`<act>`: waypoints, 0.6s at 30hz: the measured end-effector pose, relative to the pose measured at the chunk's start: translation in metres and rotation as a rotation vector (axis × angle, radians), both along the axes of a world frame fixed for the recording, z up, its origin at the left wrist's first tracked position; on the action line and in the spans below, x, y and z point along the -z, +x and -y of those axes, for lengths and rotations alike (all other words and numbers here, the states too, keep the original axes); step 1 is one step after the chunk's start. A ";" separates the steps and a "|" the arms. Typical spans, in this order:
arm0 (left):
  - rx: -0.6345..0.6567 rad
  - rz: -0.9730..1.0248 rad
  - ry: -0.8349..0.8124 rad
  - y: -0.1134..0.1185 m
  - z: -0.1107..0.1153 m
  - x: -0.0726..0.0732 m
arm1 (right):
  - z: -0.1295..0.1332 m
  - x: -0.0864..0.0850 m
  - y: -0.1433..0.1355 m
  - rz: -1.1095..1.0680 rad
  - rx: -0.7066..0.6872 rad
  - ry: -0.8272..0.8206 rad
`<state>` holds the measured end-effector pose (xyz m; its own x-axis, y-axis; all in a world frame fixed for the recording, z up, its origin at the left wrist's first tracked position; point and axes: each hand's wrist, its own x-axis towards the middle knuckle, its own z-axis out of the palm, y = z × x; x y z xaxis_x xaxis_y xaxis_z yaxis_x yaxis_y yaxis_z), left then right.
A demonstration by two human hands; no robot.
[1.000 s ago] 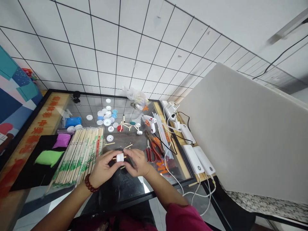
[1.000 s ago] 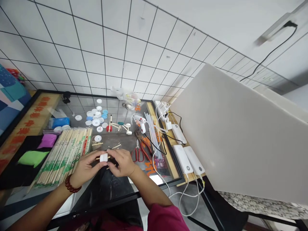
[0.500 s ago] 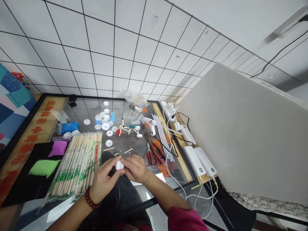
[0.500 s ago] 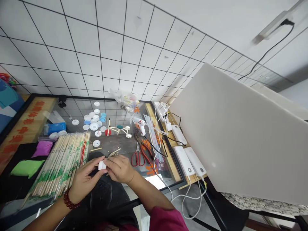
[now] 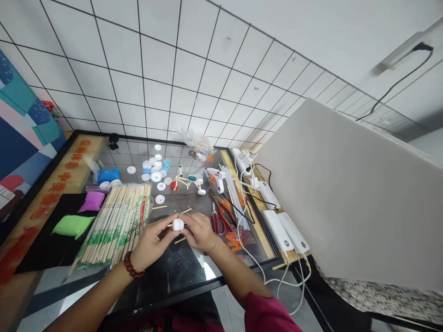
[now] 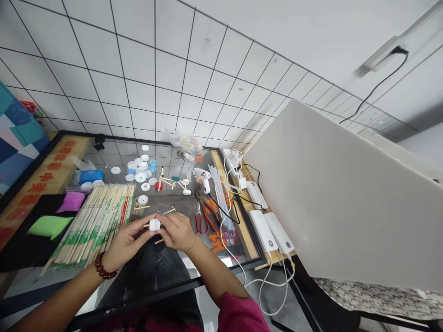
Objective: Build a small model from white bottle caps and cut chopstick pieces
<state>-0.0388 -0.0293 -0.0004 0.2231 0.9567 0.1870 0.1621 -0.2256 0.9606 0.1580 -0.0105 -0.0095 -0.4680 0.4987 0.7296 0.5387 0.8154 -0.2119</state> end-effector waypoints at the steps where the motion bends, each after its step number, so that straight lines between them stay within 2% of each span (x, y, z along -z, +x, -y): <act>1: 0.000 0.006 -0.025 -0.001 -0.001 0.001 | 0.000 -0.001 0.000 0.009 0.014 0.008; 4: -0.014 0.018 -0.078 0.000 -0.002 0.003 | 0.000 0.000 0.000 0.039 0.035 0.029; 8: 0.023 0.078 -0.167 0.004 -0.002 0.004 | 0.003 0.002 -0.001 0.045 0.035 -0.034; 12: 0.079 0.250 -0.330 0.007 -0.003 -0.001 | 0.004 -0.001 0.001 0.083 0.035 -0.052; 18: -0.007 0.437 -0.485 0.009 -0.001 -0.006 | 0.006 -0.004 0.002 0.092 0.062 0.001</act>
<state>-0.0296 -0.0278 0.0052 0.2178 0.9565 -0.1940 -0.2667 0.2496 0.9309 0.1604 -0.0163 -0.0052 -0.5012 0.5281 0.6855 0.6051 0.7802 -0.1586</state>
